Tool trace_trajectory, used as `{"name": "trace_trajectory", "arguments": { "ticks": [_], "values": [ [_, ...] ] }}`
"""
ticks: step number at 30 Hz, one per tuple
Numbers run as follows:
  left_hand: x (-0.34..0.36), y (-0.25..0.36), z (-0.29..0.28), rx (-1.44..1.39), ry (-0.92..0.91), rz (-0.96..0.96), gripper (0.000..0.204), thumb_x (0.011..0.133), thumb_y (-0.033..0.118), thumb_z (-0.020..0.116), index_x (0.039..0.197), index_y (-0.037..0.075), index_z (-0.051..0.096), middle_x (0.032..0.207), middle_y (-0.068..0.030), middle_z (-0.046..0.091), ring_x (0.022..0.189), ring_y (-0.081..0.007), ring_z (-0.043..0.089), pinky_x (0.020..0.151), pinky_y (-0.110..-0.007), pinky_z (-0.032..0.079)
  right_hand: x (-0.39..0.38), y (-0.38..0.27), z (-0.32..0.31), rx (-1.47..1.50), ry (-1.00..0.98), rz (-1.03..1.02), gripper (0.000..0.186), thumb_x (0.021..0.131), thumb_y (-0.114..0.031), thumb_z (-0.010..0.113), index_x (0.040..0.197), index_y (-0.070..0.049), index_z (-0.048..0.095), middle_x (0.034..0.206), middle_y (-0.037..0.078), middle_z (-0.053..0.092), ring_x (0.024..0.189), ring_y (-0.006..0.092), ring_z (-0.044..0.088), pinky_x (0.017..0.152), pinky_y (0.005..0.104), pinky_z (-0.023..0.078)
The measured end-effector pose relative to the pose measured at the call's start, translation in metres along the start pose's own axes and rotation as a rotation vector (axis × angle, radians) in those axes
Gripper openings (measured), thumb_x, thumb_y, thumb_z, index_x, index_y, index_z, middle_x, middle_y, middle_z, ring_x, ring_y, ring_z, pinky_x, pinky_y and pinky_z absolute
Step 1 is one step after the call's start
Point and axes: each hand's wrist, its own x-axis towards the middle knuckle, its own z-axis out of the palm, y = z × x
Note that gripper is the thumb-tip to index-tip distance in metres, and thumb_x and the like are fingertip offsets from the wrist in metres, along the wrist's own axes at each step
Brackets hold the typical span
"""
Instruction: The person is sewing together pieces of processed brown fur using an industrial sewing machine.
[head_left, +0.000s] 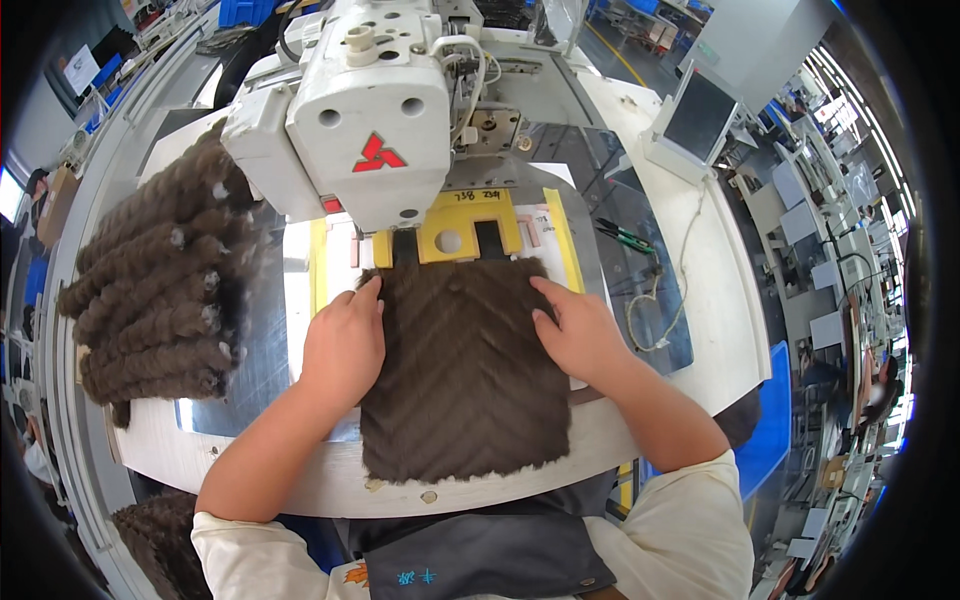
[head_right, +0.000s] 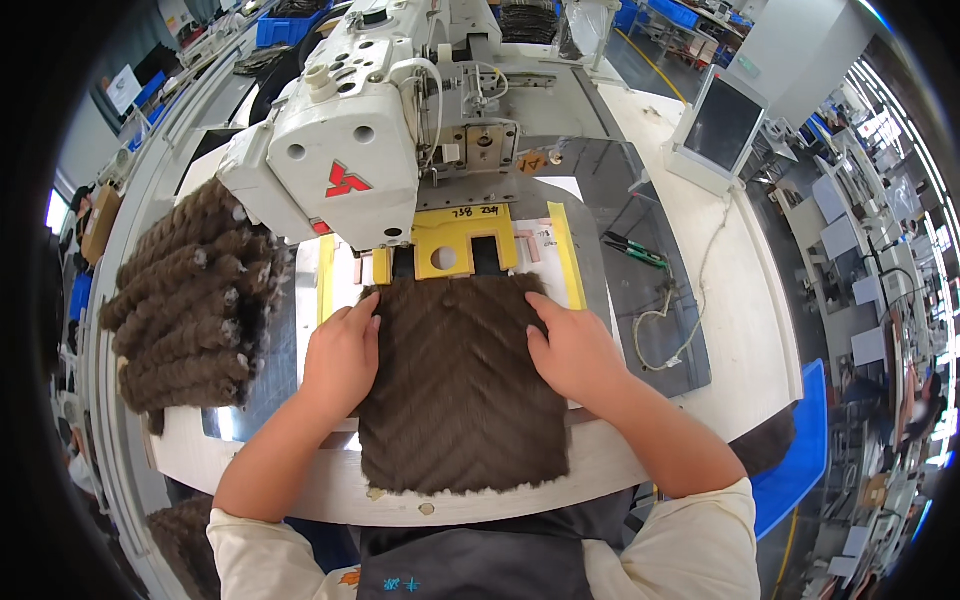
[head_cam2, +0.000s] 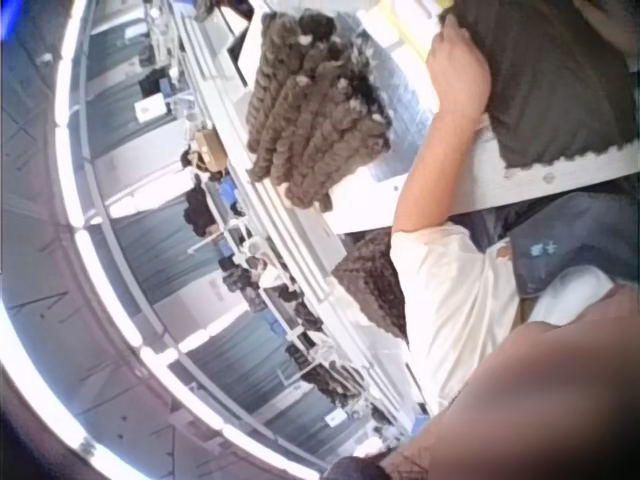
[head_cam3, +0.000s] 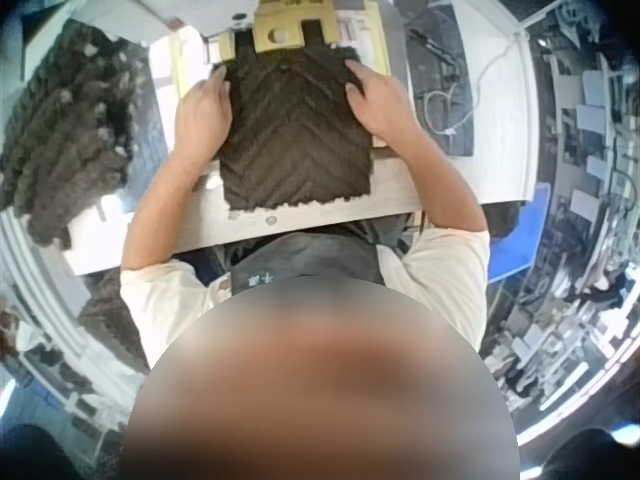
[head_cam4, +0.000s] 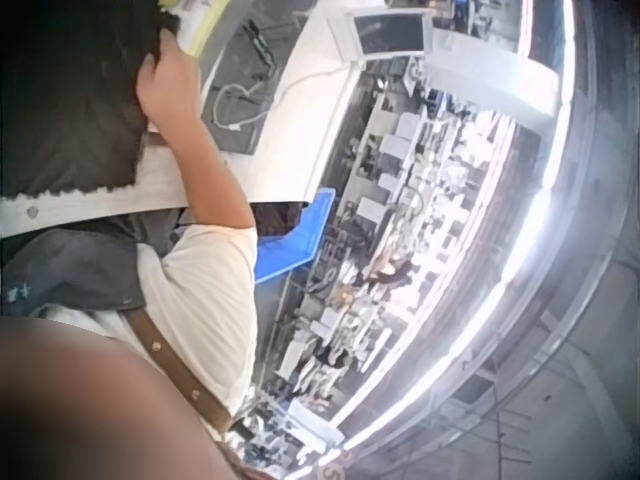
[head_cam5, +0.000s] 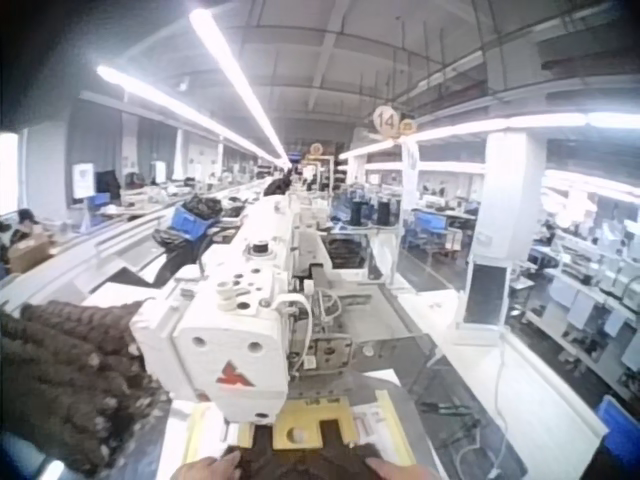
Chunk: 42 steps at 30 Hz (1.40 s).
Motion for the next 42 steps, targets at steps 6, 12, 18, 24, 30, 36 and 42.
{"name": "trace_trajectory", "arguments": {
  "ticks": [6, 12, 18, 24, 30, 36, 42],
  "values": [
    [0.019, -0.008, 0.007, 0.045, -0.02, -0.021, 0.029, 0.097, 0.004, 0.056, 0.124, -0.006, 0.064, 0.094, -0.0267, 0.07, 0.086, -0.0444, 0.068, 0.079, -0.052, 0.055, 0.024, 0.007, 0.002, -0.028, 0.047, -0.041, 0.042, 0.094, -0.017, 0.062, 0.132, 0.0, 0.064, 0.094, 0.027, 0.072, 0.092, 0.0464, 0.068, 0.087, 0.0522, 0.054],
    [0.041, -0.012, 0.005, 0.136, -0.06, -0.023, 0.03, 0.099, 0.004, 0.049, 0.123, -0.007, 0.063, 0.096, -0.0282, 0.07, 0.091, -0.0457, 0.068, 0.083, -0.053, 0.055, 0.048, 0.006, 0.002, -0.069, 0.069, -0.089, 0.039, 0.093, -0.015, 0.061, 0.126, 0.004, 0.065, 0.094, 0.029, 0.071, 0.091, 0.0463, 0.068, 0.087, 0.0529, 0.054],
    [0.052, -0.012, 0.008, 0.188, -0.111, -0.082, 0.033, 0.096, 0.002, 0.047, 0.123, -0.007, 0.063, 0.096, -0.0282, 0.071, 0.09, -0.0462, 0.068, 0.082, -0.053, 0.055, 0.07, 0.006, -0.009, -0.073, 0.005, -0.113, 0.039, 0.09, -0.015, 0.061, 0.123, 0.005, 0.063, 0.09, 0.027, 0.071, 0.088, 0.0464, 0.068, 0.083, 0.0543, 0.054],
    [0.053, -0.018, 0.016, 0.189, -0.106, -0.034, 0.031, 0.09, 0.0, 0.052, 0.119, -0.009, 0.059, 0.09, -0.0271, 0.068, 0.083, -0.0457, 0.066, 0.077, -0.054, 0.054, 0.075, 0.007, -0.01, -0.121, -0.027, -0.033, 0.054, 0.091, -0.019, 0.059, 0.139, 0.004, 0.054, 0.088, 0.024, 0.072, 0.084, 0.0453, 0.069, 0.078, 0.054, 0.056],
    [0.054, -0.021, 0.009, 0.212, -0.127, -0.017, 0.016, 0.09, 0.0, 0.054, 0.104, -0.006, 0.058, 0.082, -0.0269, 0.066, 0.074, -0.0476, 0.064, 0.069, -0.055, 0.053, 0.072, 0.01, -0.004, -0.09, -0.081, -0.076, 0.058, 0.089, -0.019, 0.06, 0.14, 0.008, 0.053, 0.091, 0.026, 0.07, 0.086, 0.0448, 0.069, 0.08, 0.0519, 0.055],
    [0.045, -0.029, 0.015, 0.236, -0.148, -0.012, 0.004, 0.09, -0.002, 0.055, 0.093, -0.004, 0.056, 0.083, -0.0263, 0.064, 0.077, -0.0486, 0.063, 0.07, -0.057, 0.051, 0.065, 0.011, 0.004, -0.149, -0.076, -0.105, 0.056, 0.091, -0.02, 0.061, 0.138, 0.01, 0.054, 0.086, 0.024, 0.069, 0.079, 0.0414, 0.068, 0.076, 0.0483, 0.056],
    [0.047, -0.02, 0.01, 0.254, -0.069, 0.158, 0.003, 0.088, -0.002, 0.058, 0.09, -0.002, 0.055, 0.081, -0.0232, 0.062, 0.076, -0.0456, 0.061, 0.069, -0.054, 0.051, 0.065, 0.017, 0.007, -0.079, -0.036, -0.142, 0.051, 0.09, -0.015, 0.061, 0.136, 0.009, 0.056, 0.092, 0.025, 0.069, 0.084, 0.0419, 0.068, 0.079, 0.0493, 0.055]
  ]
}}
